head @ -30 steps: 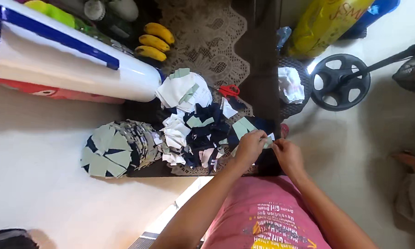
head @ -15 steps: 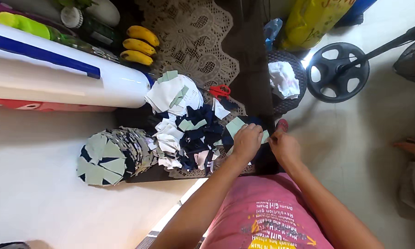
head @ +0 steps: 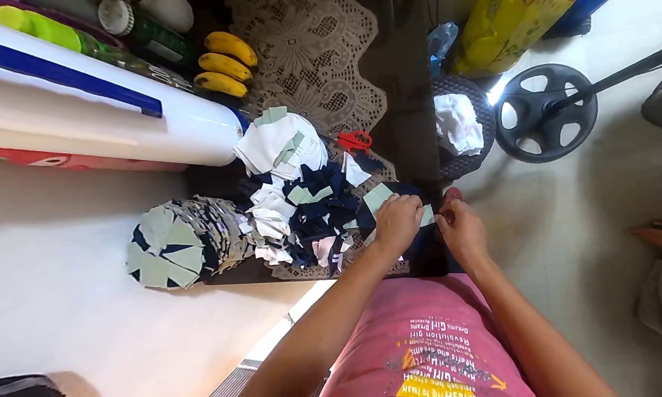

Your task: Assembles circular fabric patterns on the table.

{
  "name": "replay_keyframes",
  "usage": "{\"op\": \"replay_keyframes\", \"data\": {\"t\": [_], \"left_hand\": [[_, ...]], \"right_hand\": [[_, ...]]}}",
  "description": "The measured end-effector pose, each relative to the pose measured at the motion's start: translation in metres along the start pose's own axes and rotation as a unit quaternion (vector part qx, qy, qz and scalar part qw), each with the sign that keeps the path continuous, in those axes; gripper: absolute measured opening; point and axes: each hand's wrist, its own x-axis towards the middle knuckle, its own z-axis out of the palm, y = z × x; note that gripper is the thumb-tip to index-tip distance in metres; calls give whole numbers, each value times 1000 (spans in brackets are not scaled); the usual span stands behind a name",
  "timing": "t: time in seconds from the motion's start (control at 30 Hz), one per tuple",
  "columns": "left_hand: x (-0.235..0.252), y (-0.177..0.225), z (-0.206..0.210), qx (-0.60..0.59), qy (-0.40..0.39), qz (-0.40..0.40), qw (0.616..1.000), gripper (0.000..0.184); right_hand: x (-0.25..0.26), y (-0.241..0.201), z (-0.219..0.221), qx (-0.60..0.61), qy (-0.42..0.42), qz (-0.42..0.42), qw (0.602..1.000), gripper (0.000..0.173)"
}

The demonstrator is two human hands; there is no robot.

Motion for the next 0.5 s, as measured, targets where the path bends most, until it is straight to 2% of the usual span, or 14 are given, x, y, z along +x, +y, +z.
{"op": "replay_keyframes", "data": {"t": [0.23, 0.4, 0.5], "left_hand": [[2, 1, 0, 6, 6, 7, 1000, 16], [3, 1, 0, 11, 8, 17, 1000, 16], [0, 4, -10, 19, -36, -11, 999, 20]], "right_hand": [[0, -2, 2, -4, 23, -11, 1000, 22], [8, -5, 5, -3, 45, -10, 999, 32], [14, -1, 6, 14, 41, -8, 999, 35]]}}
